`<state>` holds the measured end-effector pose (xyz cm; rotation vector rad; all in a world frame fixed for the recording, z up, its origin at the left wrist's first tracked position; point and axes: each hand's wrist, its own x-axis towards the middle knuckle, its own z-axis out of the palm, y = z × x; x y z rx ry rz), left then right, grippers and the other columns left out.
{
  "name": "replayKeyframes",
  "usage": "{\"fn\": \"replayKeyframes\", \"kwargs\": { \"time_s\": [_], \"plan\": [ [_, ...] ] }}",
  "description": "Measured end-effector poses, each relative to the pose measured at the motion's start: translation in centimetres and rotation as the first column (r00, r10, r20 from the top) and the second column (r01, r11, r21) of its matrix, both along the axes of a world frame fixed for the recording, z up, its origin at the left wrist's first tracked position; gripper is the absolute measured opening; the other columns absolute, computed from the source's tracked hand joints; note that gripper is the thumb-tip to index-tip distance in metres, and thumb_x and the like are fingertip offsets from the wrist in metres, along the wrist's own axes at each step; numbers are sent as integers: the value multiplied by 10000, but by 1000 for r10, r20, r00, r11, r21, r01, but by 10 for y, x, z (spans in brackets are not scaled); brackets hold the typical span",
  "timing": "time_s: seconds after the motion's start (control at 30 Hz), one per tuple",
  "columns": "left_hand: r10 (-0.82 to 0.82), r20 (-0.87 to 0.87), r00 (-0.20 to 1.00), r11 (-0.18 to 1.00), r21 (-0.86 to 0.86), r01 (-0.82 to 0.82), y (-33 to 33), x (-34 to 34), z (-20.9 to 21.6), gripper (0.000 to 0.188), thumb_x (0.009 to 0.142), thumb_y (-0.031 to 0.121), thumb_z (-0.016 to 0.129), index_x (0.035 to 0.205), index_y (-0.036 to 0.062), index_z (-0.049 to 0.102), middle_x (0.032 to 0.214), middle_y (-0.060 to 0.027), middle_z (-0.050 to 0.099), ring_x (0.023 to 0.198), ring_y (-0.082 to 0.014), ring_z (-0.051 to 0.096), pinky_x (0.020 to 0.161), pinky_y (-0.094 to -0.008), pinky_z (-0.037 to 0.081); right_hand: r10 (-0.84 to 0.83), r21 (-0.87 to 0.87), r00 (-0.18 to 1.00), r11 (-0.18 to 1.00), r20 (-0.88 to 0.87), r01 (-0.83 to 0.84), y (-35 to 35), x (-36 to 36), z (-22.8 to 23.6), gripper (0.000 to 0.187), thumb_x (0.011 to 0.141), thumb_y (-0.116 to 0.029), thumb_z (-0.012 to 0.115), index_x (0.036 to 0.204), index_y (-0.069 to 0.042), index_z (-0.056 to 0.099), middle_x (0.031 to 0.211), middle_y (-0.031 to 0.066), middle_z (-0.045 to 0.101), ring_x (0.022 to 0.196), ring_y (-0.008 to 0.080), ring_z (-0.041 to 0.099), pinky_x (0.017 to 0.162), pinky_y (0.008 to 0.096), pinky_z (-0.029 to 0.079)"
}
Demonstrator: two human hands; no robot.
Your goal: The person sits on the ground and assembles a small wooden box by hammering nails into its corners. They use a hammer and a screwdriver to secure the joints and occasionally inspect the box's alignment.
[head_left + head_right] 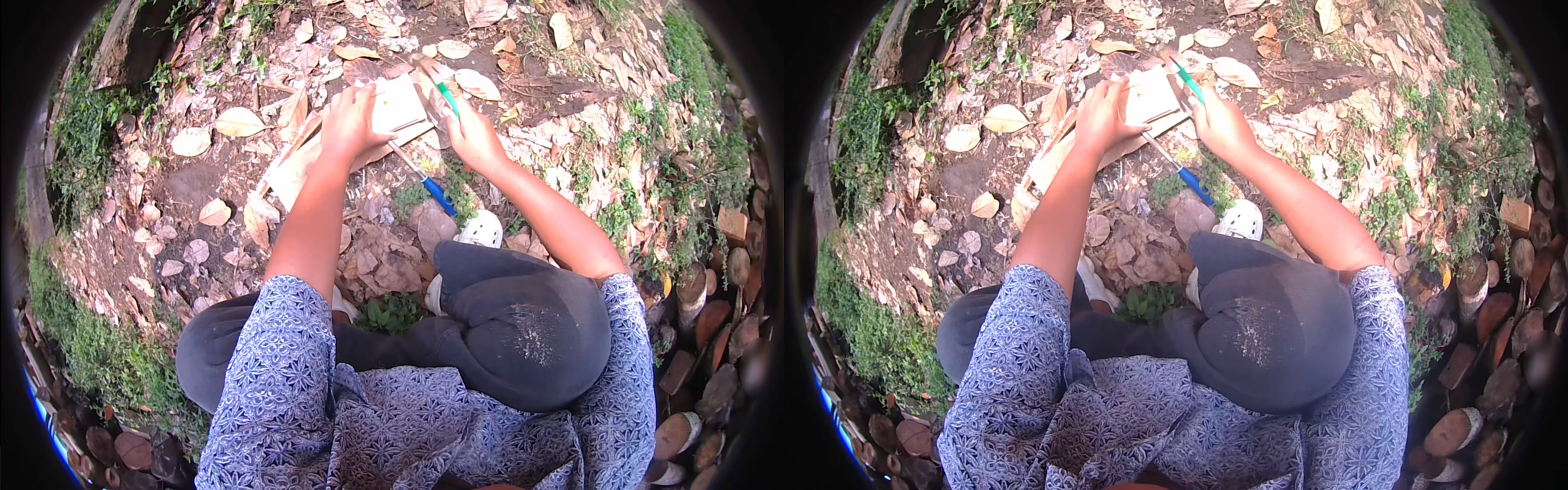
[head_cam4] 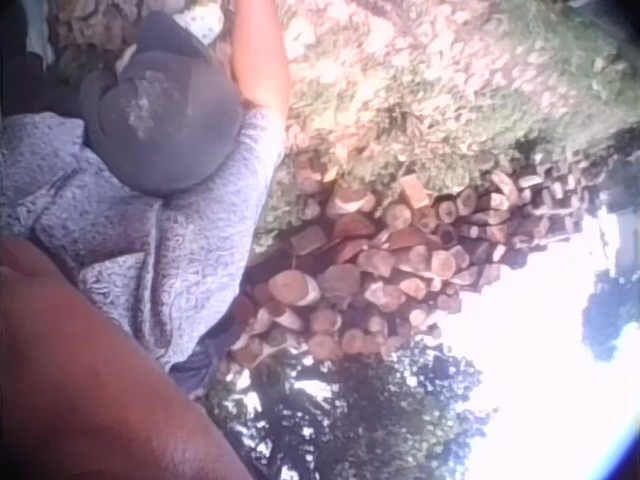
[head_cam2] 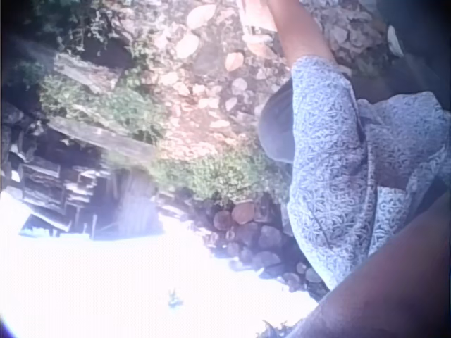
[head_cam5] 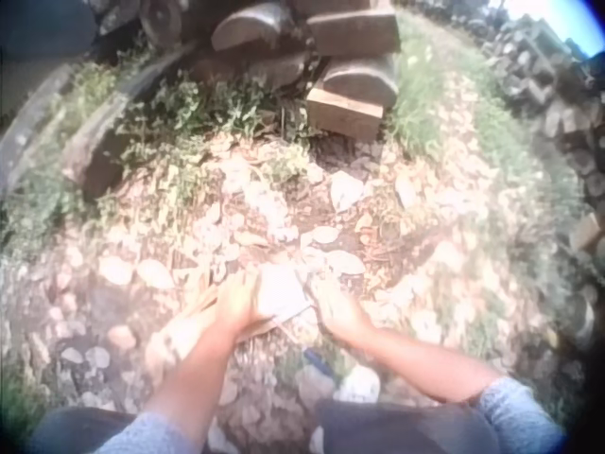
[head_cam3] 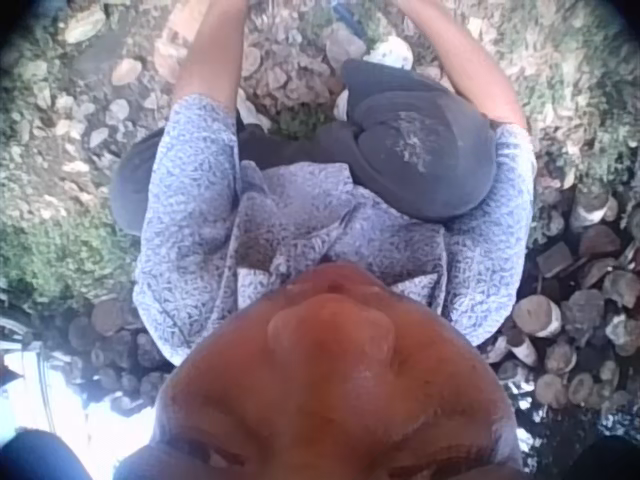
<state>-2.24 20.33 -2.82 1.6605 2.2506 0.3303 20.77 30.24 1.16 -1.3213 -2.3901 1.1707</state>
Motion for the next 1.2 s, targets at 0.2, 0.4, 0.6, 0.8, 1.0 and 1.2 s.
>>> {"fn": "replayKeyframes", "kwargs": {
  "time_s": [0.2, 0.4, 0.6, 0.8, 1.0, 1.2],
  "plan": [
    [26, -18, 999, 1000, 16, -26, -7, -5, -5, 1039, 582, 555, 928, 1453, 163, 518, 1298, -98, 569, 1220, -298, 540, 1041, -446, 438, -88, 59, 941, 992, -328, 113, -9, -19, 46, 226, 1065, -258, 546, 1092, -35, 568, 721, 23, 550, 603, 96, 511, 553, 296, 427],
    [9, -9, 1000, 1000, 14, -9, -2, -2, -5, 1029, 587, 556, 926, 1447, 160, 522, 1303, -107, 564, 1212, -303, 543, 1038, -451, 441, -25, 27, 986, 999, -167, 30, -5, -2, 14, 210, 1078, -248, 518, 1111, -43, 551, 718, 30, 533, 623, 95, 510, 564, 295, 429],
    [25, 4, 1000, 999, -35, -25, -10, -3, -5, 1065, 586, 573, 920, 1473, 157, 501, 1299, -109, 551, 1222, -320, 547, 1064, -451, 451, -177, 13, 941, 982, -290, 188, 5, 0, 39, 198, 1030, -226, 577, 1078, -34, 587, 714, 100, 602, 615, 172, 573, 585, 346, 453],
    [10, -5, 1000, 1000, -22, -10, -3, -2, -3, 1048, 602, 566, 917, 1471, 159, 494, 1314, -100, 548, 1225, -303, 533, 1061, -446, 436, -155, -62, 946, 988, -284, 143, -10, 2, 23, 208, 1049, -218, 548, 1121, -22, 547, 750, 116, 594, 659, 272, 596, 643, 397, 480],
    [46, -12, 999, 999, 15, -46, -11, -2, -11, 1060, 591, 555, 920, 1469, 140, 495, 1317, -106, 544, 1234, -312, 534, 1066, -451, 439, -223, -187, 973, 960, -62, 208, -15, -10, 47, 206, 1014, -219, 572, 1058, -22, 610, 793, 193, 637, 726, 304, 639, 695, 391, 503],
    [43, 0, 999, 999, -9, -43, -3, -1, -6, 1046, 587, 542, 922, 1456, 135, 505, 1327, -106, 543, 1239, -312, 524, 1066, -448, 436, -228, -79, 890, 974, -395, 214, -11, -4, 37, 192, 1029, -214, 565, 1073, -29, 594, 772, 174, 614, 712, 238, 616, 697, 373, 499]
  ]
}}
